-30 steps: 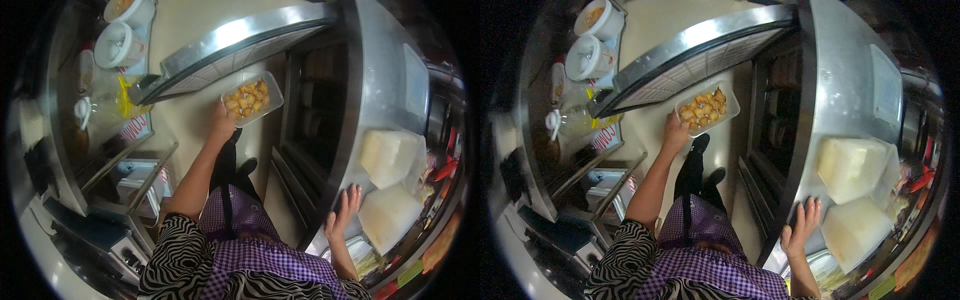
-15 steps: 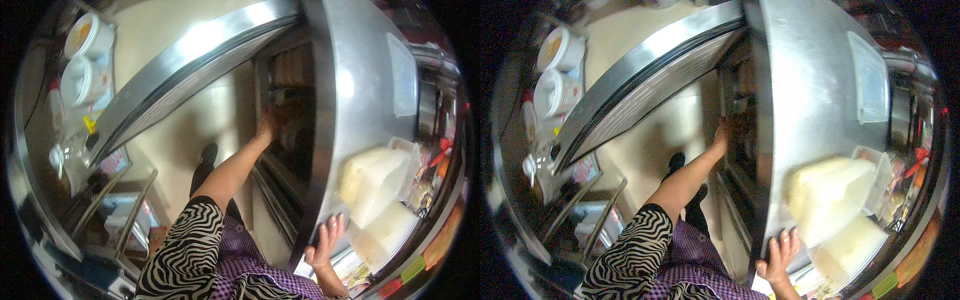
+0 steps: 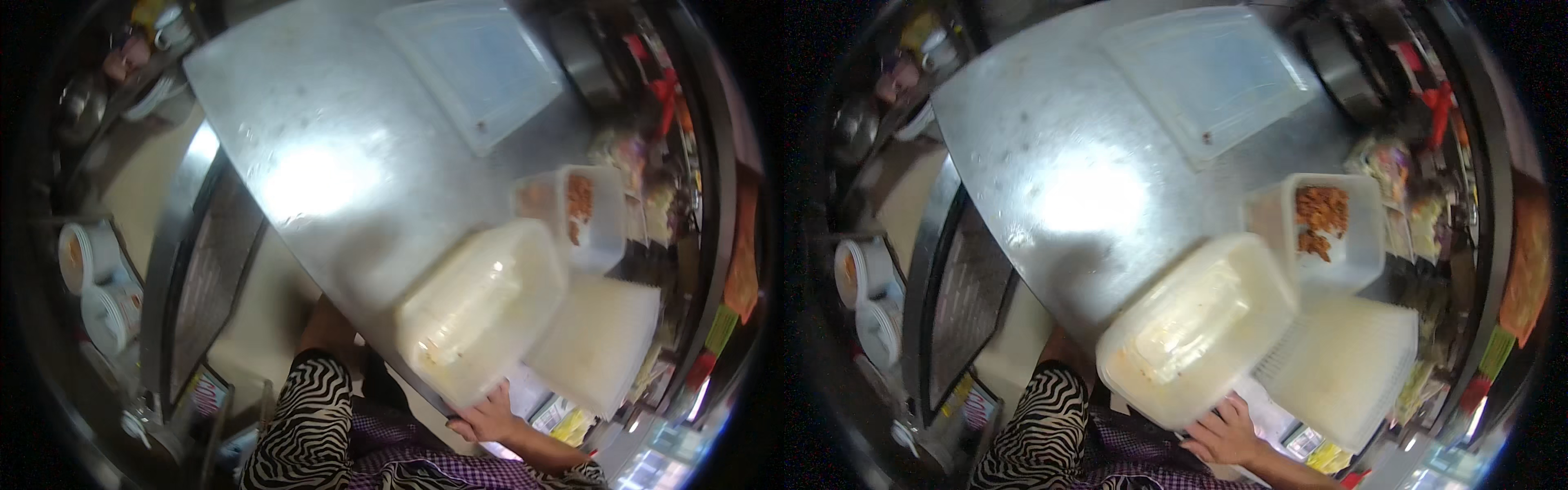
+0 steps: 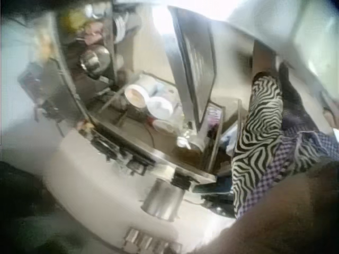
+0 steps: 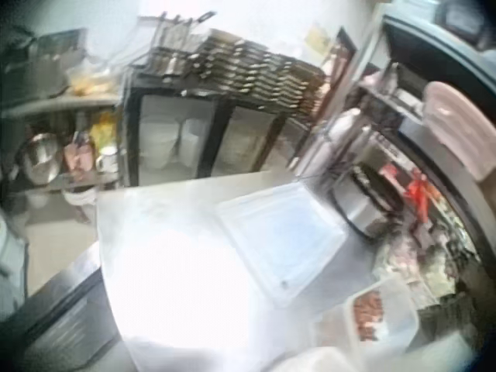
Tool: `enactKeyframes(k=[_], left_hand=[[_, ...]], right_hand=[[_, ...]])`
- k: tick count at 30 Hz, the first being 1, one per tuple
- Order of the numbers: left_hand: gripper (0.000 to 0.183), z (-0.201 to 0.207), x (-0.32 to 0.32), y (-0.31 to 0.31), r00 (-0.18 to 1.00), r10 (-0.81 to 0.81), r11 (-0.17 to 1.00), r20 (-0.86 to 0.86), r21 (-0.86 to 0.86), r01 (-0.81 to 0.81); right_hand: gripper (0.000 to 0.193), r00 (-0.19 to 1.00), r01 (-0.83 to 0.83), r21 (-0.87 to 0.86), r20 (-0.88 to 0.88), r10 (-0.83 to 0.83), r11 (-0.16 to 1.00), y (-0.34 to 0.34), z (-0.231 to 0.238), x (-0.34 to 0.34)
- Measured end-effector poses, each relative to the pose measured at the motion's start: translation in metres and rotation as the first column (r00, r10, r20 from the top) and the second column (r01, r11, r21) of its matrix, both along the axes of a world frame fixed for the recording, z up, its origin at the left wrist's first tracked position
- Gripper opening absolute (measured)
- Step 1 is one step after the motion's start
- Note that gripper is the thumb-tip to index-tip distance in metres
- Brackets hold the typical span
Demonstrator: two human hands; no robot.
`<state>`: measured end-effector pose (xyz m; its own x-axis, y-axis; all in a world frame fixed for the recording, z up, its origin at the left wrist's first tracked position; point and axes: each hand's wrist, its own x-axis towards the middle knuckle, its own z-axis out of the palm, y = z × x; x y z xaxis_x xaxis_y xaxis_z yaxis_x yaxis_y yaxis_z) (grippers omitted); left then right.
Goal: The person assembles salads by hand in a commercial kitchen. They place chopped vegetables and other ingredients into clear plastic containers on a digital scale, then hand the filled containers to a coworker. The process is repeated for multiple containers.
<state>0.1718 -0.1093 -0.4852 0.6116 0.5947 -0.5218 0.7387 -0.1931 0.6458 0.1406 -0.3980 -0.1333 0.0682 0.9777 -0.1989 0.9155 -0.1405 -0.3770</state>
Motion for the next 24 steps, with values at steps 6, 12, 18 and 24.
enactKeyframes(k=[6, 12, 18, 24], left_hand=[[0.040, 0.108, -0.093, 0.005, 0.975, 0.054, 0.999, 0.218, -0.014, -0.052], [0.025, 0.310, -0.255, 0.021, 0.838, 0.046, 0.815, 0.544, 0.464, -0.347], [0.079, 0.260, -0.389, 0.065, 0.949, 0.309, 0.738, -0.058, 0.644, -0.201], [0.102, 0.306, -0.363, 0.018, 0.973, 0.142, 0.955, -0.183, 0.286, -0.085]], right_hand=[[0.055, 0.996, 0.047, 0.050, -0.074, -0.043, 0.998, 0.012, 0.018, 0.006], [0.062, 0.988, 0.060, 0.101, -0.148, -0.045, 0.993, 0.001, 0.018, 0.008], [0.062, 0.983, 0.086, 0.175, -0.174, -0.055, 0.981, -0.004, 0.020, 0.005], [0.051, 0.960, 0.137, 0.392, -0.279, -0.025, 0.910, -0.018, 0.021, -0.004]])
